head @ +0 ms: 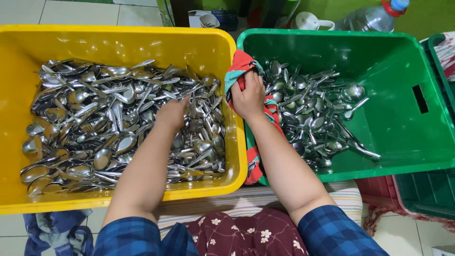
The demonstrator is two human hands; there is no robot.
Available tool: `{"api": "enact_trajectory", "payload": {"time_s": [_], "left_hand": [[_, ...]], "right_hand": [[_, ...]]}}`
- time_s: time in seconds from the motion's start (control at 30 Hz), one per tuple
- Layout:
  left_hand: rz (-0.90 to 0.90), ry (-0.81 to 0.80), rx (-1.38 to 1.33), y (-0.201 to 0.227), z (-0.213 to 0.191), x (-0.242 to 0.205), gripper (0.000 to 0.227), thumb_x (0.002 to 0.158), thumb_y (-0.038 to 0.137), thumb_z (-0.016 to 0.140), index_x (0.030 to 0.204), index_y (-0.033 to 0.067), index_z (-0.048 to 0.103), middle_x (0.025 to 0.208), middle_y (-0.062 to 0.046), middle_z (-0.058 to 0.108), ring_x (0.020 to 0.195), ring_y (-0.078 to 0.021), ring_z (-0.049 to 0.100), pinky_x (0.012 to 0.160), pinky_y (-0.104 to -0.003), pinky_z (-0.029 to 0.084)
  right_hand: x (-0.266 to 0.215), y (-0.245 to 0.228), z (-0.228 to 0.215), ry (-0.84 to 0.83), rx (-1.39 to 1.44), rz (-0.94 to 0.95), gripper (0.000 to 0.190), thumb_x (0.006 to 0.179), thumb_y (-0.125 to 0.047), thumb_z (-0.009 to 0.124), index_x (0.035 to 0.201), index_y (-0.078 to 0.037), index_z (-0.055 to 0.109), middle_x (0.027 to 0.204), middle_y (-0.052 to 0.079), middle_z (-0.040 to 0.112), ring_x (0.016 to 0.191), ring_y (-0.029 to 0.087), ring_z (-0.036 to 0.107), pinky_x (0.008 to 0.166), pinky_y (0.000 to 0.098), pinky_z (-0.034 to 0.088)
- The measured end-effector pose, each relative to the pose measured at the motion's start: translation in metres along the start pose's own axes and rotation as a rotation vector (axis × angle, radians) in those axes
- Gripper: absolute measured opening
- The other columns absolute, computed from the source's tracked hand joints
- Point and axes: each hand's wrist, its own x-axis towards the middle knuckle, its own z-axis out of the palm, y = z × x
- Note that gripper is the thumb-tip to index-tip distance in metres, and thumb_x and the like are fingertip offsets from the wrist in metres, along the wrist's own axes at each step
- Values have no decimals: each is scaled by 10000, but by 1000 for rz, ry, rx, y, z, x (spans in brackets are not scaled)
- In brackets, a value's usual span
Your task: The person is wiping and polishing a large number of metal spoons with a patterned cloth.
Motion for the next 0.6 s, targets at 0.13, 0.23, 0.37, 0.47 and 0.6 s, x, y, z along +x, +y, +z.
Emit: {"api": "enact_trajectory", "payload": {"time_s": [0.13, 0.23, 0.37, 0.47, 0.6], "left_hand": [[122, -41, -94, 16, -19, -24, 578, 892, 40, 679, 1438, 212, 598, 1180, -251, 670, 1026, -474, 712, 798, -576, 611], [284, -64, -33, 49, -36, -33, 565, 791, 48, 810, 1316, 197, 661, 1226, -256, 649, 1102, -488, 682, 917, -603, 575], [520, -82, 51, 95, -21, -43, 244, 874, 101, 732, 1083, 225, 754, 1033, -142, 736, 1023, -382, 733, 881, -550, 590], [708, -90, 172, 114, 10, -47, 141, 886, 104, 685, 941, 179, 791, 880, -104, 777, 903, -333, 768, 780, -507, 626], [825, -107, 347, 96, 75, -33, 145, 898, 57, 654, 903, 116, 787, 867, -122, 778, 842, -358, 765, 705, -545, 617]], "right_hand": [[-3, 6, 3, -12, -7, 3, 403, 974, -320, 609, 1337, -144, 592, 1183, 132, 629, 1122, 438, 594, 958, 596, 475], [-2, 5, 1, -13, -4, 1, 410, 986, -318, 605, 1350, -132, 581, 1203, 150, 624, 1132, 456, 586, 959, 613, 471], [-3, 11, 3, -33, -10, 0, 425, 997, -333, 603, 1373, -138, 571, 1241, 146, 617, 1166, 443, 580, 982, 600, 469], [-1, 13, 5, -27, -13, -11, 416, 983, -321, 611, 1357, -142, 580, 1209, 144, 618, 1137, 453, 579, 957, 603, 479], [0, 6, 3, -16, -30, -20, 396, 965, -319, 624, 1320, -145, 593, 1143, 148, 616, 1085, 459, 584, 915, 617, 495]]}}
